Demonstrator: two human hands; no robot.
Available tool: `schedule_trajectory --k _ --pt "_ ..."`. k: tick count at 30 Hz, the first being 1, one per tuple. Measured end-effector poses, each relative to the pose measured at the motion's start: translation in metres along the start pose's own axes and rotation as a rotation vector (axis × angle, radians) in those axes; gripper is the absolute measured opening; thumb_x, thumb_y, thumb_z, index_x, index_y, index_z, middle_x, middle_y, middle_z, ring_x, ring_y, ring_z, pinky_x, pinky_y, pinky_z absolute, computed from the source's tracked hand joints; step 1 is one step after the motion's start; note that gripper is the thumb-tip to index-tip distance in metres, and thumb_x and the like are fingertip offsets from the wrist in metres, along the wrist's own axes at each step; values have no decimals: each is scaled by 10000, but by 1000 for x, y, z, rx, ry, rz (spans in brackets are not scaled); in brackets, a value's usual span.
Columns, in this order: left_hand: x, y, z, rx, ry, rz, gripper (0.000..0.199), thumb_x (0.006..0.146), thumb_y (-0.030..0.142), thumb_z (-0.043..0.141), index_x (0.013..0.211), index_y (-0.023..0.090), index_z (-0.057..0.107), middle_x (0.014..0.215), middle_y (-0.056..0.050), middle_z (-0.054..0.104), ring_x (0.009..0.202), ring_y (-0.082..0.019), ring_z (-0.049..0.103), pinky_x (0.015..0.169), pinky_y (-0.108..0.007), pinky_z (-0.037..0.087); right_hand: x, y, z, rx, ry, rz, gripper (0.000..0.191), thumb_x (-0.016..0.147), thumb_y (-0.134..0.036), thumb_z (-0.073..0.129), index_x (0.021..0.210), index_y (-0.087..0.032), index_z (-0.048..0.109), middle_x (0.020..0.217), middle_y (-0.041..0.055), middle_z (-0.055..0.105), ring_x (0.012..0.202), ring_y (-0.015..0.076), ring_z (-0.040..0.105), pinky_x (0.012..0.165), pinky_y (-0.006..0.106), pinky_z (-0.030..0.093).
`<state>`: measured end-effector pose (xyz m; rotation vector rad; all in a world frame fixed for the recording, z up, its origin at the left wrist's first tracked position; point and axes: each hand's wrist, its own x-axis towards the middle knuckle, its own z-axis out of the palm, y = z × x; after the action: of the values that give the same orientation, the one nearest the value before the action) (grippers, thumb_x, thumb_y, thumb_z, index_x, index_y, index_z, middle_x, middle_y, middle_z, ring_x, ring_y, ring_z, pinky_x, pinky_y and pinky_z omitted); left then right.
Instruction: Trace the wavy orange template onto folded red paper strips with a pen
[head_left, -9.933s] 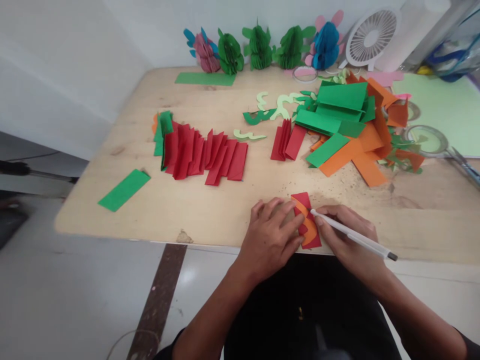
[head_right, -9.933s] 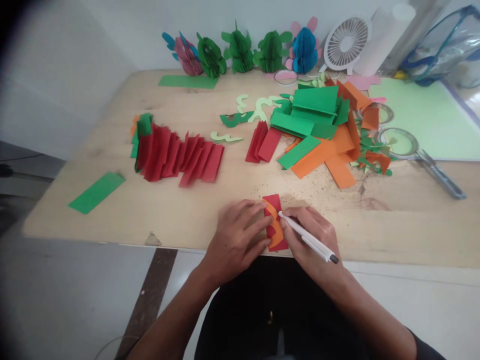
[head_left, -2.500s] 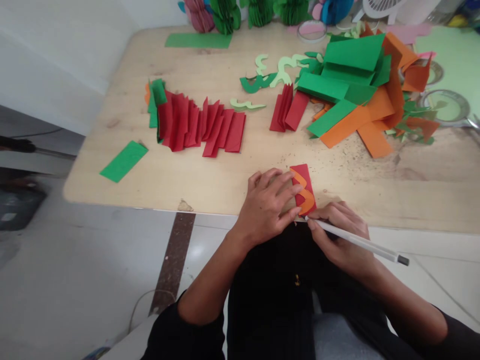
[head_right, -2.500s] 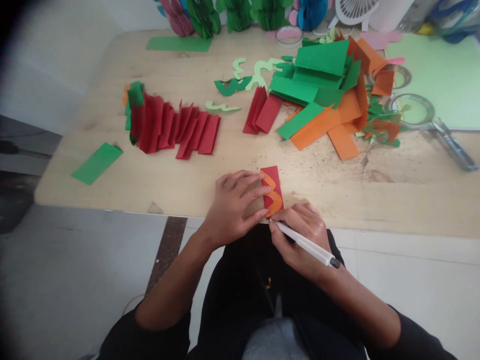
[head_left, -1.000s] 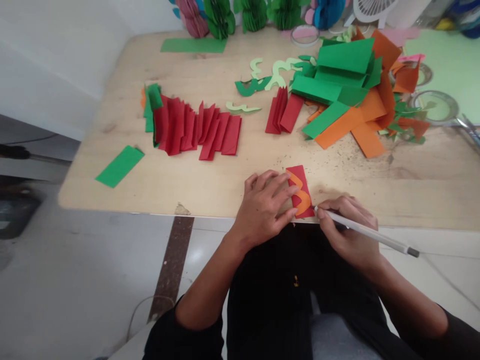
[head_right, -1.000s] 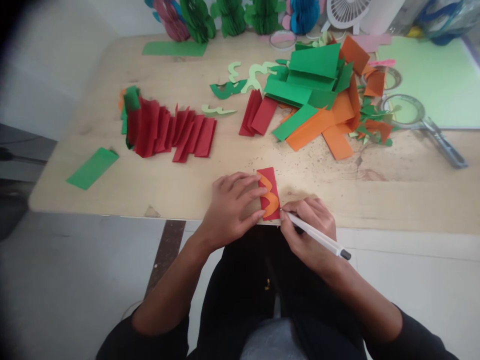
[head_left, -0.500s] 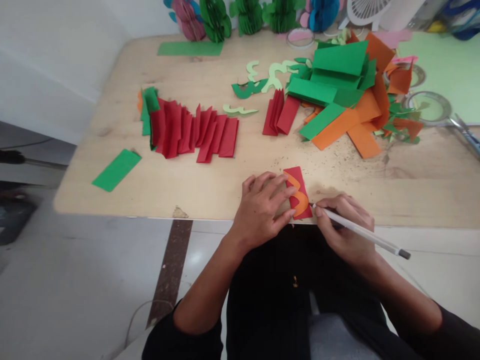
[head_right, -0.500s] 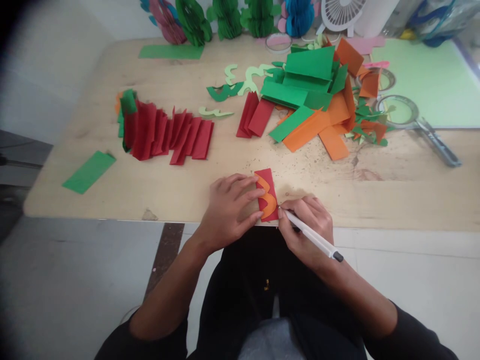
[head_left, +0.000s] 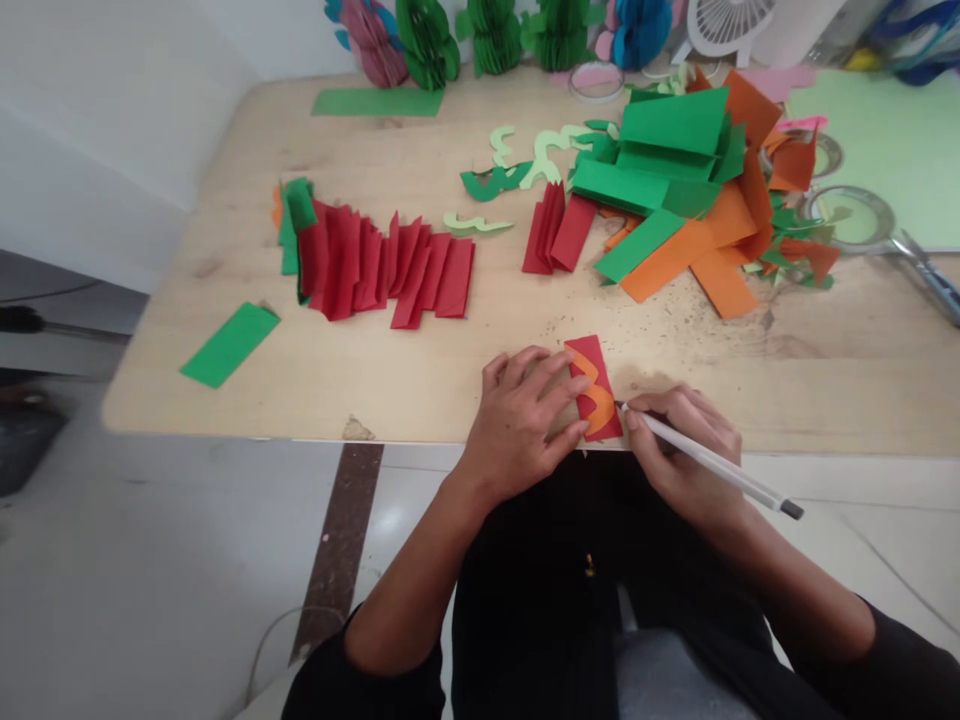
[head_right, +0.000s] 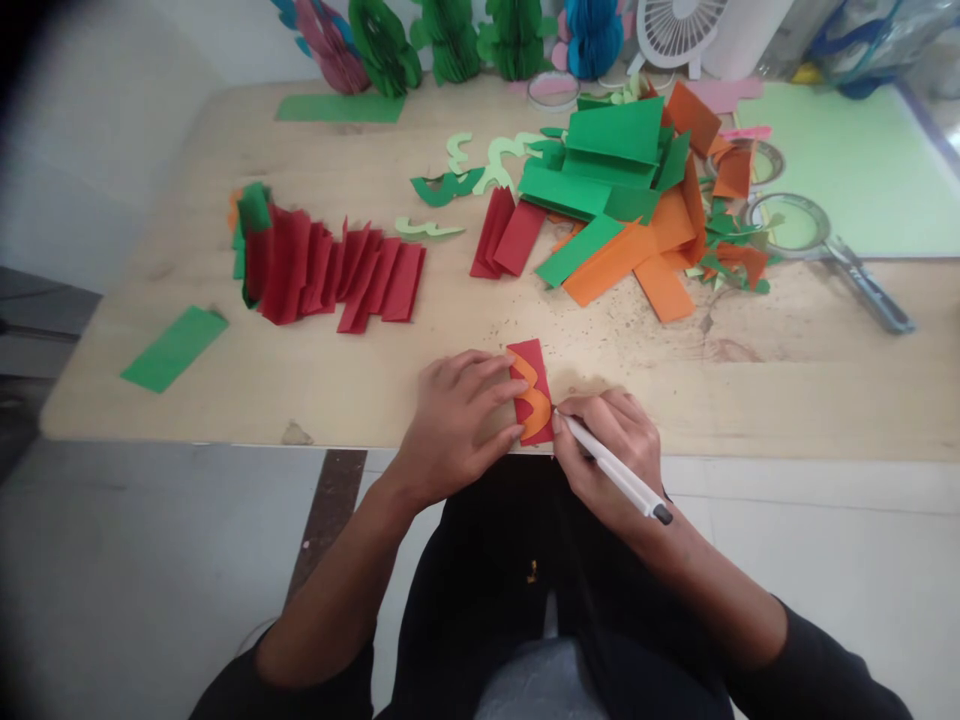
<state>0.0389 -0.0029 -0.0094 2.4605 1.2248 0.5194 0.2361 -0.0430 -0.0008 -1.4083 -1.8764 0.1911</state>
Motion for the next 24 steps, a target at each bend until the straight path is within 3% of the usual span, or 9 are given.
schedule_trajectory --k 6,13,24 --pt "0 -1 1 -11 10 4 341 894 386 557 1197 244 621 1365 -68 559 1276 -298 419 1074 -501 283 1 0 1 -3 -3 9 60 855 -172 608 848 -228 590 739 10 681 648 152 625 630 309 508" --pt "0 -1 0 -20 -3 3 341 895 385 549 1194 240 622 1367 -76 554 1277 -304 418 1077 -508 279 1 -2 -3 9 0 128 31 881 -225 599 856 -241 605 757 7 698 664 152 643 591 290 491" --pt "0 0 0 -21 6 6 338 895 377 549 1191 232 624 1355 -82 560 1278 -304 418 1072 -506 291 1 1 1 29 -13 63 45 853 -186 612 850 -230 604 770 16 708 682 161 643 662 317 503"
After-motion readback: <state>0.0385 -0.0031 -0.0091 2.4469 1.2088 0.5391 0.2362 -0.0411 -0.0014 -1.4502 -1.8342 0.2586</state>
